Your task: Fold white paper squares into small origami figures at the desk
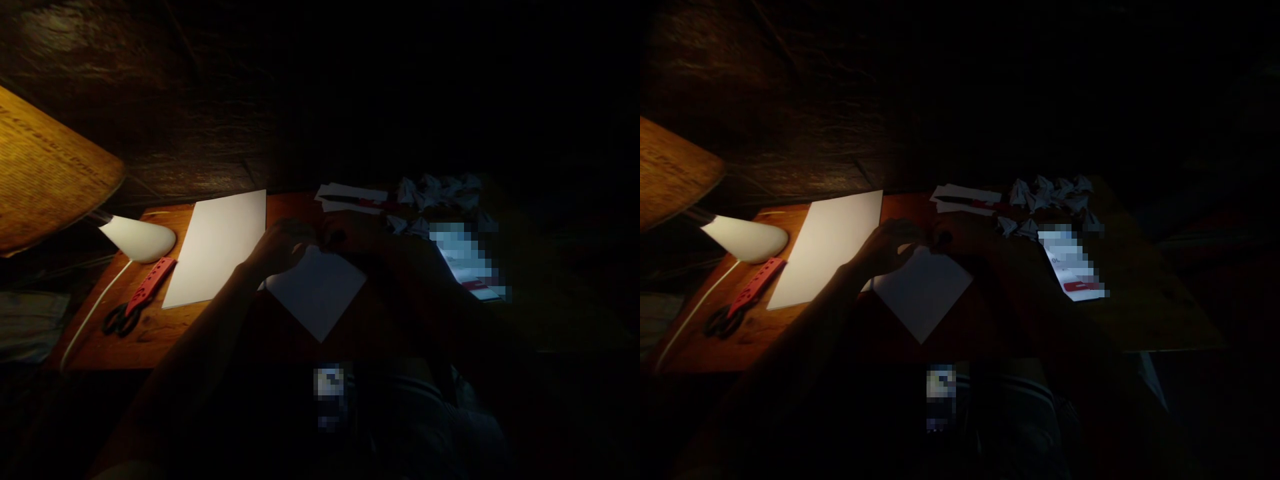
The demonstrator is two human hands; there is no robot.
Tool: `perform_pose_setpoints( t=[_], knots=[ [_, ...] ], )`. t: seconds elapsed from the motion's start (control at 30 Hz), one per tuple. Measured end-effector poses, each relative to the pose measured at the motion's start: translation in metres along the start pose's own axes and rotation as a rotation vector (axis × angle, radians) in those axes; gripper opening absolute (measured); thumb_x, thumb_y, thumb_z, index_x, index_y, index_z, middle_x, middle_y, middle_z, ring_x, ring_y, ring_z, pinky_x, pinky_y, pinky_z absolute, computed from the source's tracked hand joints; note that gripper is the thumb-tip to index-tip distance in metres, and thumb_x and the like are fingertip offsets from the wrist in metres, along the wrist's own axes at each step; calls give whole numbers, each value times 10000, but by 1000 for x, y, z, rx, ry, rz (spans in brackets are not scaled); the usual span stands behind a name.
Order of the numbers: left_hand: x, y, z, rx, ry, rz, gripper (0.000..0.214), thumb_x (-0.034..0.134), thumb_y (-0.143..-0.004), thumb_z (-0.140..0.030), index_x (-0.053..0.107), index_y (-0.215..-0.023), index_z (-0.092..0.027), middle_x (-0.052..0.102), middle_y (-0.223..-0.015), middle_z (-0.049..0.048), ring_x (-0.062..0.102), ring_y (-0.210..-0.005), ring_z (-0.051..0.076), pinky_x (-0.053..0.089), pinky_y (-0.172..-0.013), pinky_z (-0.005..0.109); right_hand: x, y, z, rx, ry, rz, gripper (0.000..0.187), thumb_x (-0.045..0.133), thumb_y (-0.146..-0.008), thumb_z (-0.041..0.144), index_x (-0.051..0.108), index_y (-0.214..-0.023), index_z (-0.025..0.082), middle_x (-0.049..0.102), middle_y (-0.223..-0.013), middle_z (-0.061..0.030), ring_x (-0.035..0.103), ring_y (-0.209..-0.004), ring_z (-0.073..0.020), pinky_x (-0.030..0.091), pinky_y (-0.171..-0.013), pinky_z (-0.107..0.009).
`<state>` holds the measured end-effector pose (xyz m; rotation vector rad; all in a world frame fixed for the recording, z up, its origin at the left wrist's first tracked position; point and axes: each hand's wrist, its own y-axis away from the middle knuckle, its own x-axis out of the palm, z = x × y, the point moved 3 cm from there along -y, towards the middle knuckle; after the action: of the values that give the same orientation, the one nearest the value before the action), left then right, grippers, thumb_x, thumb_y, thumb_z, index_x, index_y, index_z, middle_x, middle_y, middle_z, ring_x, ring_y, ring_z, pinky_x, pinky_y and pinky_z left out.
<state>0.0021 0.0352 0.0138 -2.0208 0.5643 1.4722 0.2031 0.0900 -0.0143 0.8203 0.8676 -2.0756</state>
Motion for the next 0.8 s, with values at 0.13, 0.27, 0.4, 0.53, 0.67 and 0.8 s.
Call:
perform_pose_setpoints(
  t=[0.13,0.27,0.4,0.53,0.67,0.8],
  knots=[
    [-2,1,4,-49,-24,22,337,593,-924,-161,840,-1082,-327,846,-1169,13,719,-1189,267,491,-1049,460,-2,0,4,-9,-18,18,111,825,-899,311,786,-884,208,756,-1047,-57,696,-982,-211,480,-890,-340],
    [-6,3,8,-73,13,63,378,579,-911,-128,845,-1080,-336,843,-1209,-3,724,-1177,252,493,-1049,444,-3,2,7,8,-5,7,117,823,-895,305,783,-894,194,747,-1032,-58,674,-930,-196,453,-845,-321],
    [-8,5,9,-65,17,95,414,568,-896,-100,841,-1097,-337,831,-1254,-15,719,-1201,250,480,-1074,448,-2,2,7,-7,22,12,101,814,-891,285,771,-870,196,743,-1023,-52,666,-920,-191,443,-844,-315],
    [-7,5,10,-50,18,77,406,569,-902,-113,840,-1108,-336,838,-1216,-4,721,-1186,247,484,-1073,446,-1,2,7,-16,50,0,85,795,-900,282,772,-895,200,740,-1027,-46,668,-924,-190,438,-846,-315],
    [-6,4,12,-39,37,51,368,582,-917,-141,844,-1096,-328,847,-1174,9,728,-1171,251,484,-1082,450,-1,4,7,-18,42,-12,94,813,-885,276,775,-907,193,745,-1022,-51,669,-926,-196,439,-842,-317],
    [-6,3,16,-48,64,52,362,582,-906,-136,846,-1077,-316,849,-1174,9,738,-1149,245,495,-1074,435,-2,5,7,-6,14,-16,115,807,-891,290,798,-979,217,750,-1035,-44,673,-941,-200,448,-850,-322]
  ],
)
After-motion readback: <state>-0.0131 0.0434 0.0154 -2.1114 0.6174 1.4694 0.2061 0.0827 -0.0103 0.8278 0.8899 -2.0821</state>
